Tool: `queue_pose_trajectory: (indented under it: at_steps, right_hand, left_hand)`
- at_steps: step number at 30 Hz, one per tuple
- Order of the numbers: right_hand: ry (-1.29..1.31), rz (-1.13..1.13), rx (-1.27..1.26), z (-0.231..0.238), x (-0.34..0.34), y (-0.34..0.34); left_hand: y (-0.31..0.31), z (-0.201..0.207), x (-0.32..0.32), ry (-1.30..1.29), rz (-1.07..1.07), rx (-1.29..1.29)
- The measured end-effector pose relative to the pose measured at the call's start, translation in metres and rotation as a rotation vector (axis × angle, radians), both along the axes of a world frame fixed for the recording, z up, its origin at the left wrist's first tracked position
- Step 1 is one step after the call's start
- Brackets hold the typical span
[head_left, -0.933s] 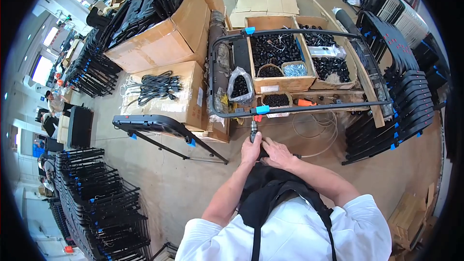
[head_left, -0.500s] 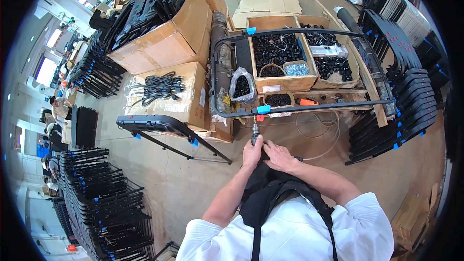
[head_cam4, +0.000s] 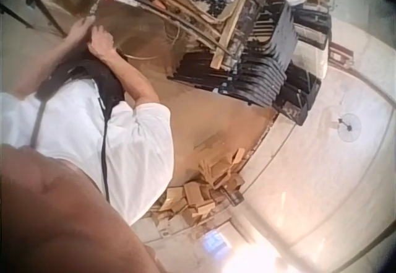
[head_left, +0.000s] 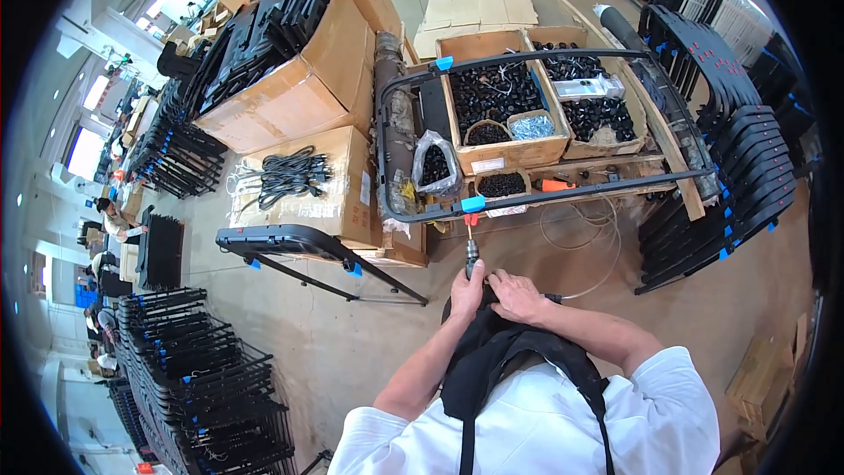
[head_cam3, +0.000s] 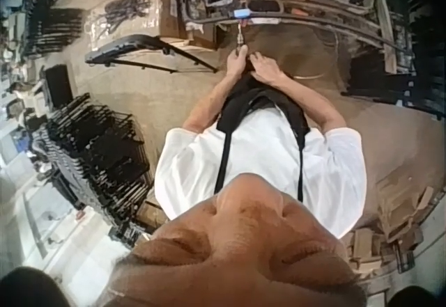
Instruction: Assembling plastic backrests and hardware onto metal folding chair frames using an electric screwdriver.
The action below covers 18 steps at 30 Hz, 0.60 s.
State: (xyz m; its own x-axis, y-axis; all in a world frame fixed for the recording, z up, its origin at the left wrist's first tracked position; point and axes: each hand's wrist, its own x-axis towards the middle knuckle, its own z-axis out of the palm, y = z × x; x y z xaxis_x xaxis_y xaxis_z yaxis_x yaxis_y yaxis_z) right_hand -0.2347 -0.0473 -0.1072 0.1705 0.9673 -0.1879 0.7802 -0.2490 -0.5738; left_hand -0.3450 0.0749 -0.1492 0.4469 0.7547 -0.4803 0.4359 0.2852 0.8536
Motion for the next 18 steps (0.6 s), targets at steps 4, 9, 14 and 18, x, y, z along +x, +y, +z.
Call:
queue_pose_trajectory:
  at_steps: [4,9,14,18]
  right_hand:
    - [0.001,-0.079,-0.046,0.015,0.013,-0.010]
    - [-0.001,-0.096,-0.018,0.013,0.022,-0.012]
    - [0.024,-0.092,0.014,0.007,0.022,-0.008]
    - [0.051,-0.109,-0.053,0.009,0.025,-0.004]
  left_hand:
    - [-0.006,0.005,0.017,-0.017,-0.037,0.037]
    - [-0.010,0.011,0.025,-0.047,-0.007,0.033]
    - [-0.004,0.008,0.026,0.011,-0.014,0.075]
    - [-0.003,0.011,0.031,0.063,-0.030,0.083]
